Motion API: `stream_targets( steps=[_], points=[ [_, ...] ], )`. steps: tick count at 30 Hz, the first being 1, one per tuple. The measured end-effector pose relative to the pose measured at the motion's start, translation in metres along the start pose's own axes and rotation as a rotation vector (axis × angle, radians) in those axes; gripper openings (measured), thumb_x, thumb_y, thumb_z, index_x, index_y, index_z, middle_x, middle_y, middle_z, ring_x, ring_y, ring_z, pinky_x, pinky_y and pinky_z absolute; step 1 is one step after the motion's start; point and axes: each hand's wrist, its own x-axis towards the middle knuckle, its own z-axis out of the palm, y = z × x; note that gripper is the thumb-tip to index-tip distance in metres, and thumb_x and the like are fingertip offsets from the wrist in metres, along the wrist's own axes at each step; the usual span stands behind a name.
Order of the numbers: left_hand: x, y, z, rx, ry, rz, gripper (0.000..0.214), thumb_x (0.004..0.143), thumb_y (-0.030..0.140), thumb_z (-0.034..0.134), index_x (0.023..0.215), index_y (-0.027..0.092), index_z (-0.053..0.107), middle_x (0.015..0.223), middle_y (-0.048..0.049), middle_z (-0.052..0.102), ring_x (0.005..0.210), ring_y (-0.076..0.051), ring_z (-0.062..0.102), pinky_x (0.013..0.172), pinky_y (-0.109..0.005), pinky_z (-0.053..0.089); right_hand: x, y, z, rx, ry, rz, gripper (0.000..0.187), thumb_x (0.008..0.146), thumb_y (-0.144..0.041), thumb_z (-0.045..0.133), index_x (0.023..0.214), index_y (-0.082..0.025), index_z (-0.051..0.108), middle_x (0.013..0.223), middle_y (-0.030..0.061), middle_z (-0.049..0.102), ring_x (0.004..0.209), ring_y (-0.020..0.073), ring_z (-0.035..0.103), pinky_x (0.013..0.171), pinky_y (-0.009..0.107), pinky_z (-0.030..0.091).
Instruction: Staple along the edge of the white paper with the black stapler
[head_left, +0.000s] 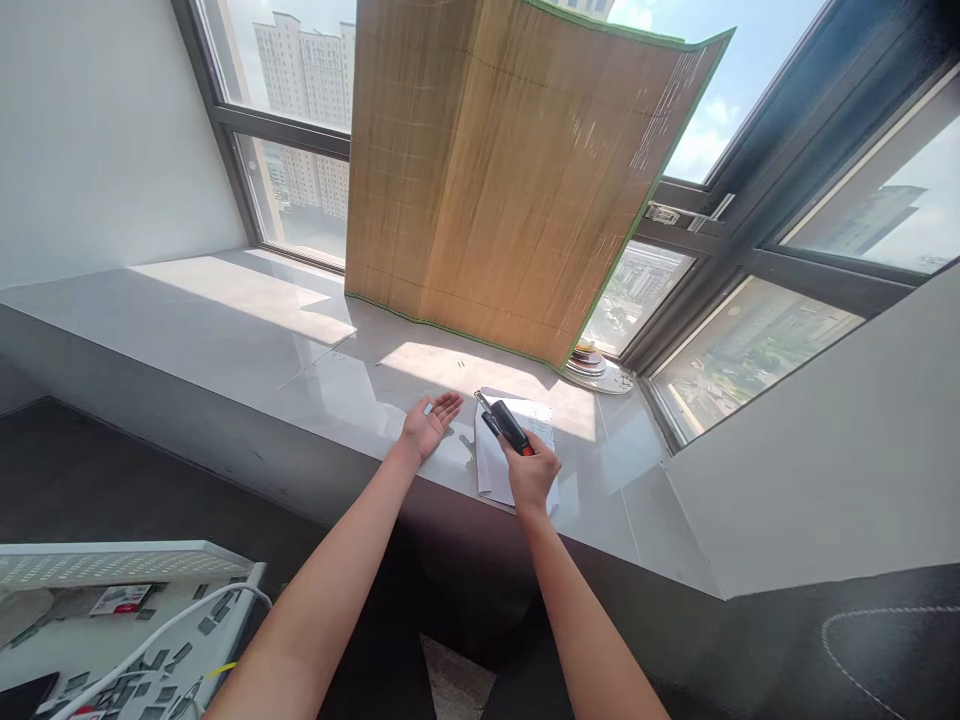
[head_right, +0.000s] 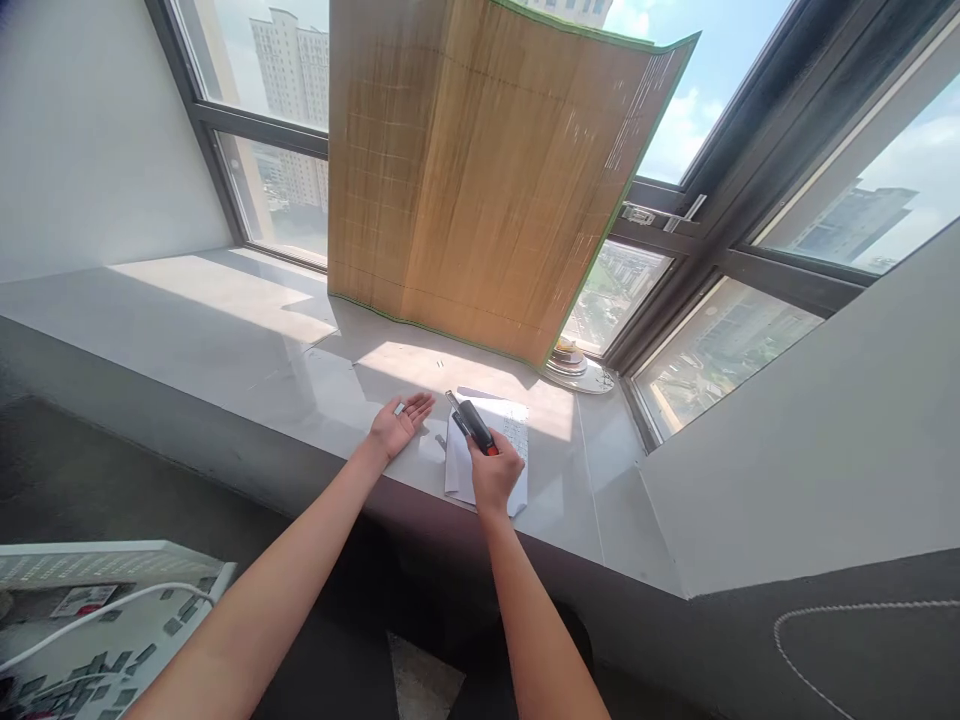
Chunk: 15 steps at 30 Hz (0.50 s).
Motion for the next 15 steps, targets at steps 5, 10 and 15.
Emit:
stream_targets(
  steps=[5,10,15],
  points=[
    [-0.004,-0.002,0.001,0.120,-0.025,-0.006,0.054,0.110,0.039,0.028,0.126,0.005,0.066,0.138,-0.0260,0.067,0.130,-0.028,0.067,0.115,-0.045,0.052,-0.004,0.035,-0.019,-0.005,-0.099,0.203,0.040,0.076,-0.059,0.079,0.089,-0.021,0.083,0.072,0.0058,0.075,0.066,0.0297,0.069,0.064,0.039,0.056],
    [-0.007,-0.001,0.004,0.197,-0.093,-0.042,0.068,0.110,0.053,0.023,0.112,0.005,0.070,0.137,-0.0270,0.067,0.132,-0.031,0.066,0.112,-0.047,0.053,0.004,0.000,-0.012,-0.074,-0.033,-0.181,0.037,0.095,-0.042,0.070,0.125,-0.021,0.075,0.120,0.0137,0.075,0.109,0.0348,0.067,0.098,0.051,0.055],
    [-0.004,-0.003,-0.001,0.342,-0.075,-0.021,0.066,0.108,0.060,0.029,0.096,0.011,0.072,0.107,-0.0199,0.077,0.114,-0.030,0.073,0.102,-0.045,0.059,0.026,-0.058,0.043,-0.048,-0.516,-0.657,0.036,0.098,-0.008,0.055,0.116,-0.031,0.076,0.123,0.0036,0.074,0.110,0.0263,0.064,0.098,0.043,0.056]
  ],
)
